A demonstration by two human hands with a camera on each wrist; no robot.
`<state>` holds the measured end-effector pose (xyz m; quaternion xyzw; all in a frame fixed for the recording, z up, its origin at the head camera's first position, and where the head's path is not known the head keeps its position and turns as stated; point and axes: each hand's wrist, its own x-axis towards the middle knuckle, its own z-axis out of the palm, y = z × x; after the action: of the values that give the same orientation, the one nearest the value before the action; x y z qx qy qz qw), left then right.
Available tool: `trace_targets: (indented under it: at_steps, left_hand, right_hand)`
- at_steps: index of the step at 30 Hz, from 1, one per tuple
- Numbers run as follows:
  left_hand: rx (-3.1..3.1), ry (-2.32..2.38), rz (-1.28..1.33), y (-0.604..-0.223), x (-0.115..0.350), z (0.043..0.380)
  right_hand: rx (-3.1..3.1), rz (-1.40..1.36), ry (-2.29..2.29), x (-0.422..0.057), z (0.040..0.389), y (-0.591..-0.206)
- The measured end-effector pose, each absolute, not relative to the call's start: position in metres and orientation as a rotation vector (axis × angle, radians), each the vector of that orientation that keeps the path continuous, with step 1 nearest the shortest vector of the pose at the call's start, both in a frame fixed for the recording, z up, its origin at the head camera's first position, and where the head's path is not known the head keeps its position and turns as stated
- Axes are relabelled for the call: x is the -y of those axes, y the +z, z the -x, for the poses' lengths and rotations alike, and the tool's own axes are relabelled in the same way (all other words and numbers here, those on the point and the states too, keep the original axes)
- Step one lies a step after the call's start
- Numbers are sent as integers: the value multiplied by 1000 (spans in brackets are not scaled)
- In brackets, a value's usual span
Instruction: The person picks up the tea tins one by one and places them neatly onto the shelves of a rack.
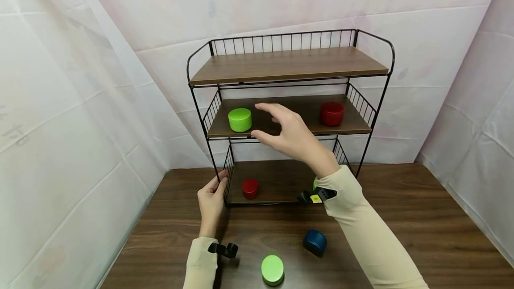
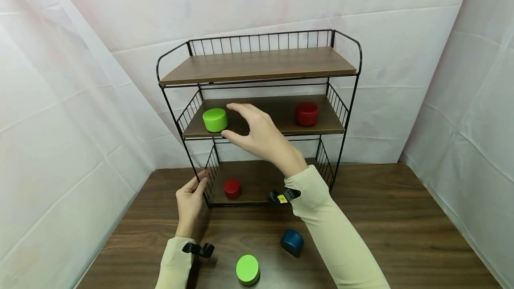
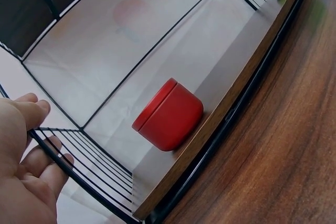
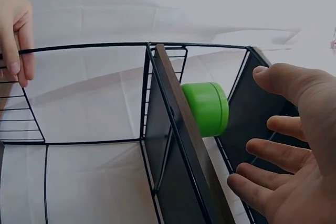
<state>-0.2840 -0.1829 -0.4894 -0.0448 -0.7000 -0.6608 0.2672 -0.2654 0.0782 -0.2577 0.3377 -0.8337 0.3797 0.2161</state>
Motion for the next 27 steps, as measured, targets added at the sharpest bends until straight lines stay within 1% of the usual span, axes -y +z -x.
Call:
trace_targets:
  at_steps: [6,13,16,27]
  left_hand:
    - [1898,-1762,116,-489,181,285]
    - [1902,-1764,131,-469,175,270]
    - [1895,-1758,129,-466,175,267]
    - [1884,-1798,119,-467,175,269]
  right_hand:
    - [2284,-904,1026,-92,250,-269]
    - [2268,-897,1029,-103,231,-280]
    - [2241,-898,1044,-107,223,-287]
    - [2214,-937,1037,-123,200,-328]
